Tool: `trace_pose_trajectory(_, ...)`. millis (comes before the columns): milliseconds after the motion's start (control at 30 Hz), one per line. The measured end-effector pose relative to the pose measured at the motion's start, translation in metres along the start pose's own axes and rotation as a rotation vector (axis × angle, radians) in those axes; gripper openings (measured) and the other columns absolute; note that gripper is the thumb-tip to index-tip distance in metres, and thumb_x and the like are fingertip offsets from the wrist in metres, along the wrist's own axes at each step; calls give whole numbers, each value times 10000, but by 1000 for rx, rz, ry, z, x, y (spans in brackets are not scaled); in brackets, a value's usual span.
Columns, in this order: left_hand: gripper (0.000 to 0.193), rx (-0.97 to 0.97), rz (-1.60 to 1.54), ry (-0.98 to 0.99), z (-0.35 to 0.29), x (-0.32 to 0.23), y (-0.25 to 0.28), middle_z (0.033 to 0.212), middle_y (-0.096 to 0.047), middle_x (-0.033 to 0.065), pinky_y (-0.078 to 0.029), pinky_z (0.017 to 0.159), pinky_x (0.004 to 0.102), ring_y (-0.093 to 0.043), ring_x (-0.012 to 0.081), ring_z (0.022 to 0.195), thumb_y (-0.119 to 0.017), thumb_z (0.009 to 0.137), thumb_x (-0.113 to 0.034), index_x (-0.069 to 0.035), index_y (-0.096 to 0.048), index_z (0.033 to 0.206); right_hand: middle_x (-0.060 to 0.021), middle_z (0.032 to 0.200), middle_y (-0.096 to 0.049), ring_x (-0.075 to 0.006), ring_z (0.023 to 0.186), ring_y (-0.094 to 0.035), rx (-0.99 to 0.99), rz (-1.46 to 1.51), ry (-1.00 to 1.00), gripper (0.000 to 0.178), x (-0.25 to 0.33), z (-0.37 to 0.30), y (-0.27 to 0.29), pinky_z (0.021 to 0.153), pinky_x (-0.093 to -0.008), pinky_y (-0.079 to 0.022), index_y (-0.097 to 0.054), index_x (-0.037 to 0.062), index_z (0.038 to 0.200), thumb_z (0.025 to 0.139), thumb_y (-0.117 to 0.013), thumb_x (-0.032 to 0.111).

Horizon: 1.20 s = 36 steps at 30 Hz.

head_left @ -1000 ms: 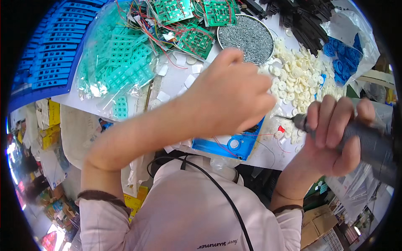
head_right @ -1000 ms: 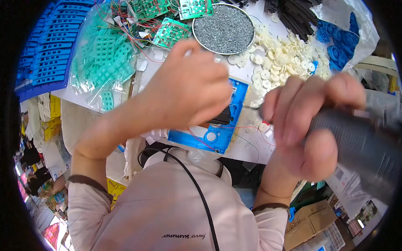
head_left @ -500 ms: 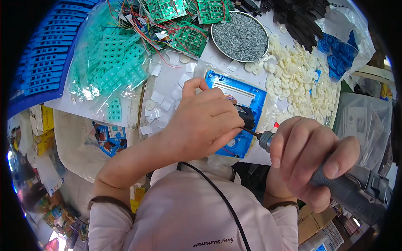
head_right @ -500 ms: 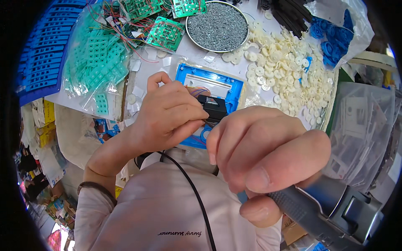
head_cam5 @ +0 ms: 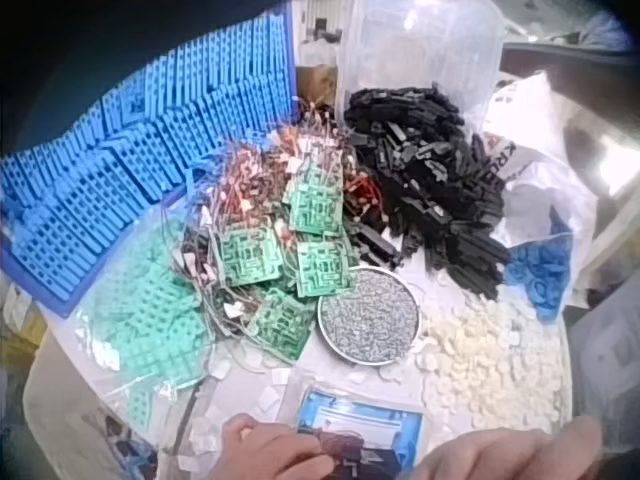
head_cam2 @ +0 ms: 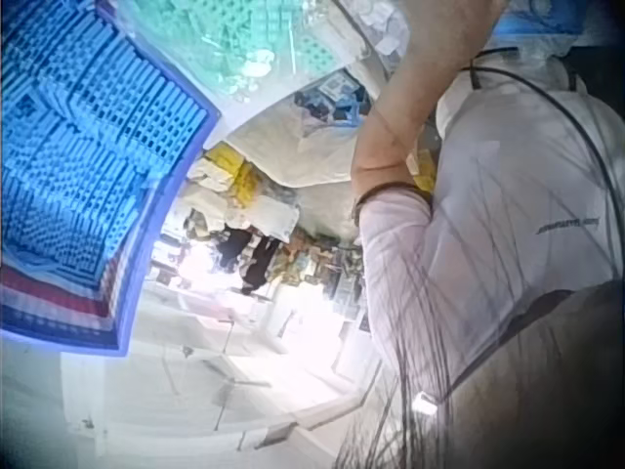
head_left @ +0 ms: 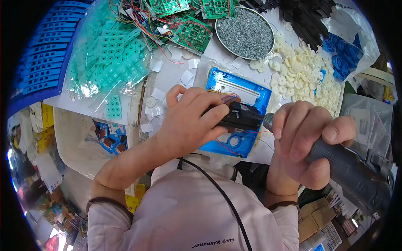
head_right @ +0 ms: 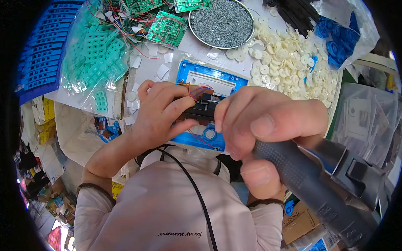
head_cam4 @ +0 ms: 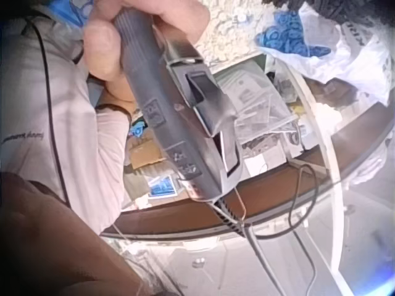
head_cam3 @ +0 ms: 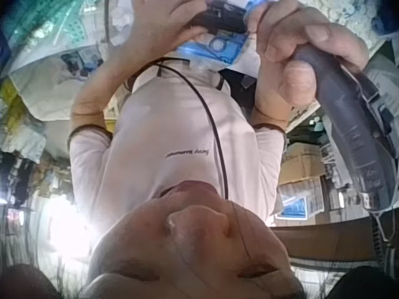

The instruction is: Assemble electronic toys by placing circuit boards into plastic casings and fastening them with an electric screwdriver.

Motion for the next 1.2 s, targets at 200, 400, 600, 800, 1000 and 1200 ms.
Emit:
trace_pose_trajectory(200,520,46,-37,-20,5,4,-6,1078,-635,1,-287,916,471,-584,222,984,-849,717,-307,-168,-630,1168,21,772,-592,-113,638,-545,-7,-26,-4,370,-3,3,-5,649,-309,-475,-491,153,1222,963,-695,321)
trace_pose_trajectory(400,536,20,-52,-10,2,8,-6,1078,-641,-1,-285,917,471,-588,217,961,-843,726,-309,-168,-628,1196,19,752,-583,-125,631,-546,-69,-7,-25,378,-16,-2,-8,636,-320,-476,-499,154,1196,951,-725,331)
trace_pose_trajectory(600,552,-7,-53,-26,3,6,-2,1087,-644,4,-291,917,469,-587,221,943,-845,728,-316,-158,-627,1209,16,715,-567,-141,617,-539,-87,-20,-62,387,-23,-2,-11,627,-331,-473,-505,159,1157,929,-759,343)
trace_pose_trajectory(800,565,-6,-80,-28,3,7,-2,1098,-645,9,-297,924,476,-585,223,942,-847,728,-338,-146,-626,1211,12,694,-561,-145,606,-534,-85,-89,-43,385,-26,-3,-17,615,-337,-471,-506,159,1141,921,-769,334)
trace_pose_trajectory(1000,566,-4,-84,-23,-2,8,-3,1111,-641,9,-298,947,483,-587,226,956,-836,741,-360,-140,-625,1218,1,701,-574,-153,606,-546,-10,-103,-18,357,-23,0,-26,606,-337,-472,-502,151,1147,932,-744,301)
trace_pose_trajectory(1200,549,-44,-106,-28,-2,7,-4,1097,-637,1,-296,964,479,-589,214,963,-841,733,-357,-140,-635,1193,-26,748,-600,-169,623,-567,34,-85,-20,362,-23,1,-28,627,-361,-492,-500,122,1163,933,-741,263)
Point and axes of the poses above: each hand's wrist, its own z-axis towards the middle knuckle, its own y-axis out of the back of the hand, x = y × z, the point moved 10 cm from there along z, towards the middle knuckle
